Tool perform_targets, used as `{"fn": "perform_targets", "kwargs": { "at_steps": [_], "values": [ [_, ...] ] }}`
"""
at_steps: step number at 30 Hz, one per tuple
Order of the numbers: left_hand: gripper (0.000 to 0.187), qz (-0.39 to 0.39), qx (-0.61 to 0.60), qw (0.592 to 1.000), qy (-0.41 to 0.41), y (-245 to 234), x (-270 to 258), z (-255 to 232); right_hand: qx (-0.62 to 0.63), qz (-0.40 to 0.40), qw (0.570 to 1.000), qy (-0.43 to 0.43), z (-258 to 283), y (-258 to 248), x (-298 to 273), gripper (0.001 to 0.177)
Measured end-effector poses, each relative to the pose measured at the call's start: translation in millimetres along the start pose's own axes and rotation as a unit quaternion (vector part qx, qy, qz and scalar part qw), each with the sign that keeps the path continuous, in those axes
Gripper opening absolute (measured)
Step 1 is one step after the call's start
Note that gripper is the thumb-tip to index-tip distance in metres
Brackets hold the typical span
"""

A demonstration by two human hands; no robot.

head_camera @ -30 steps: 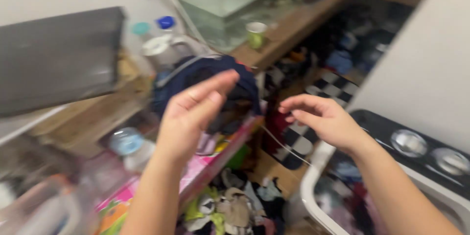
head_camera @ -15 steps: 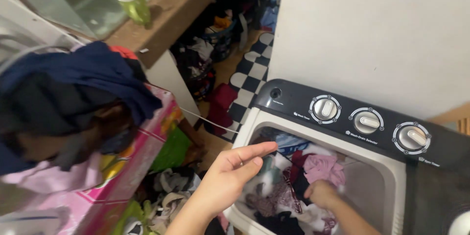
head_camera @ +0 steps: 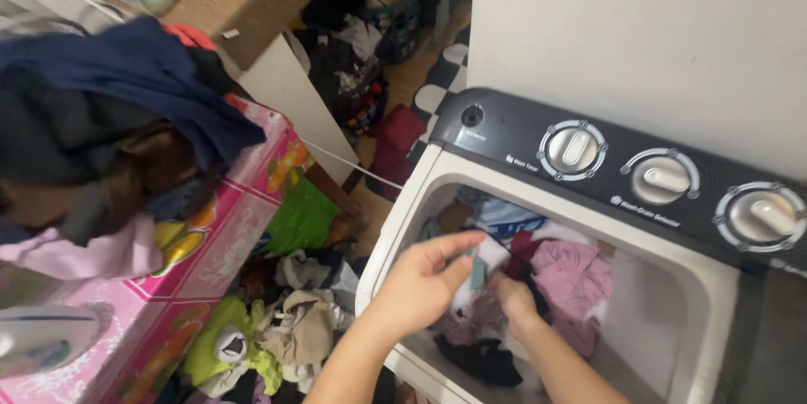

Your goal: The person transfers items of clothing from a bucket into the spin dryer compartment of a washing machine, secures the lids, and turns the timer dial. Later, they take individual pieces of laundry from a basin and manually scrub them against each other inside the wash tub before placing them back into the basin.

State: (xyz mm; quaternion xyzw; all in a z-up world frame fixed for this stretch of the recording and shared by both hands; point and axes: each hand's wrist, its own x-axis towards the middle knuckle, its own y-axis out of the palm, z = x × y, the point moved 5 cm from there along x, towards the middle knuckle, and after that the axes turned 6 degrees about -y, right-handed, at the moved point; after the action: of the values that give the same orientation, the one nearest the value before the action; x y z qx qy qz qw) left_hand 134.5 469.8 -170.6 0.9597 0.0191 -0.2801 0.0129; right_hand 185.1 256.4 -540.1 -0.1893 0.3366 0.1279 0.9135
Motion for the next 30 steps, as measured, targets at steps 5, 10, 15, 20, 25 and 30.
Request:
{"fn": "perform_targets", "kwargs": {
  "at_steps": [5,10,15,20,25,30],
  "values": [
    [0.07,-0.062,0.232,0.968,0.071,21,-5,36,0.268,0.076,0.959,0.047,159,-39,-140,0.011],
    [0.139,0.024,0.367,0.923,-0.114,72,7,102,0.403,0.106,0.906,0.077,303,-84,-301,0.014],
    [0.099,-0.001,0.332,0.943,-0.027,87,24,136,0.494,0.224,0.839,-0.05,361,-166,-404,0.022],
    [0.04,-0.055,0.118,0.986,0.099,100,17,74,0.408,0.224,0.843,-0.269,346,-254,-415,0.027],
    [0.027,-0.121,0.109,0.977,0.136,108,-58,-47,0.175,0.006,0.979,-0.105,271,-240,-288,0.03],
    [0.039,-0.02,-0.059,0.995,0.083,143,-70,-88,0.439,0.299,0.84,0.109,217,-123,-268,0.045]
  ]
}}
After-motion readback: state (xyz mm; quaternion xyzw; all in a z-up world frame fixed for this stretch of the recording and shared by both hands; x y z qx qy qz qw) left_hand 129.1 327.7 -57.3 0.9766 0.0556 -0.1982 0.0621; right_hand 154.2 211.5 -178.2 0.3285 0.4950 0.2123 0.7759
